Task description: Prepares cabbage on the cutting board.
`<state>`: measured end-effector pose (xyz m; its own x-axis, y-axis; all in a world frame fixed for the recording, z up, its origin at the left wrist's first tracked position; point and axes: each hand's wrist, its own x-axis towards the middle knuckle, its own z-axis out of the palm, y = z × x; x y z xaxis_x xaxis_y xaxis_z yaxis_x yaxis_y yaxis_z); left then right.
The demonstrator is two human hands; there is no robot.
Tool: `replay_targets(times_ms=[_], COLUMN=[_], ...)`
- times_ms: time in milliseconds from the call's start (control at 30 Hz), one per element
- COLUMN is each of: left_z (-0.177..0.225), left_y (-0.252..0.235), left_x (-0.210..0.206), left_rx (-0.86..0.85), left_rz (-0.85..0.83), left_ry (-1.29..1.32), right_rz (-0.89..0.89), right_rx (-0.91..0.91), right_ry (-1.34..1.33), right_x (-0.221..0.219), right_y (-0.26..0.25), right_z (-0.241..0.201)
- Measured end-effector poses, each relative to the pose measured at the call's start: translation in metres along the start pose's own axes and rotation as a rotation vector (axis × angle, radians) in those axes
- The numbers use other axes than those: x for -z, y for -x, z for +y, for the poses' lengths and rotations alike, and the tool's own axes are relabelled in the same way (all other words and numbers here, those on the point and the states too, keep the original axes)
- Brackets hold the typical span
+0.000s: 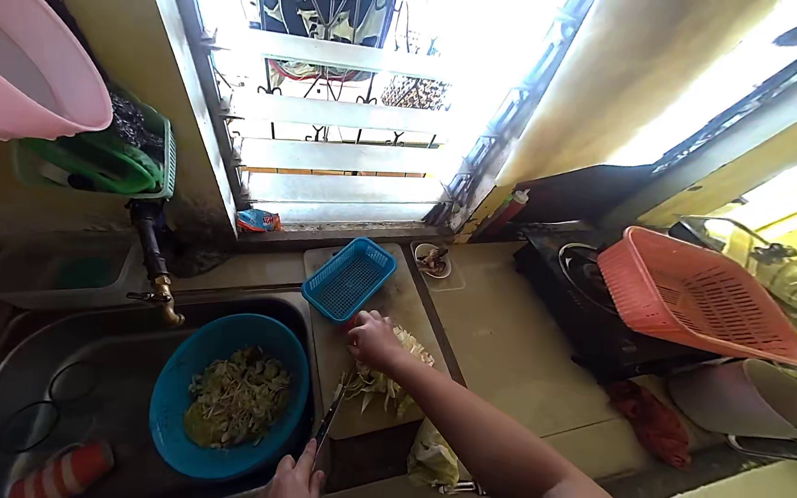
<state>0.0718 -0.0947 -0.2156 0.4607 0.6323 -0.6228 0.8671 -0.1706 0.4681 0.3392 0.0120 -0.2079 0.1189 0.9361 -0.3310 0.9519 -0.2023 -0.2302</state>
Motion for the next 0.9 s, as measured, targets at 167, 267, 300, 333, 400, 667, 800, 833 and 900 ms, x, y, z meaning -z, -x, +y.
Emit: replay_targets(times_ms=[167,267,300,333,400,667,800,833,900], left_z=[-0.004,-0.007,-0.009,-0.010,-0.011,-0.020,-0.019,-0.018,-0.015], left_y=[0.000,0.002,0.002,0.002,0.002,-0.002,-0.010,-0.012,-0.015], left_x=[0.003,0.004,0.004,0.004,0.006,0.016,0.030,0.033,0.038], left_rx=[-0.017,-0.019,-0.020,-0.022,-0.031,-0.074,-0.079,-0.073,-0.066], left_rz=[0.002,-0.011,-0.012,-0.013,-0.011,0.014,0.069,0.064,0.039], left_ry=[-0.017,-0.014,-0.013,-0.013,-0.010,0.007,-0.007,-0.020,-0.046], right_rz=[-0.073,-0.090,-0.099,-0.111,-0.135,-0.063,-0.013,0.000,0.049], right_rx=[-0.160,-0.277,-0.304,-0.328,-0.355,-0.447,-0.528,-0.508,-0.411], right_ry=[0.126,0.141,0.149,0.158,0.172,0.037,-0.157,-0.165,-0.147], right_x=[-0.005,-0.001,-0.001,-0.001,-0.001,0.017,0.022,0.019,0.011], right_y=[-0.008,-0.009,-0.010,-0.012,-0.015,-0.010,-0.006,-0.008,-0.011], right_z=[-0.009,-0.008,-0.008,-0.009,-0.013,-0.017,-0.005,-0.002,0.004])
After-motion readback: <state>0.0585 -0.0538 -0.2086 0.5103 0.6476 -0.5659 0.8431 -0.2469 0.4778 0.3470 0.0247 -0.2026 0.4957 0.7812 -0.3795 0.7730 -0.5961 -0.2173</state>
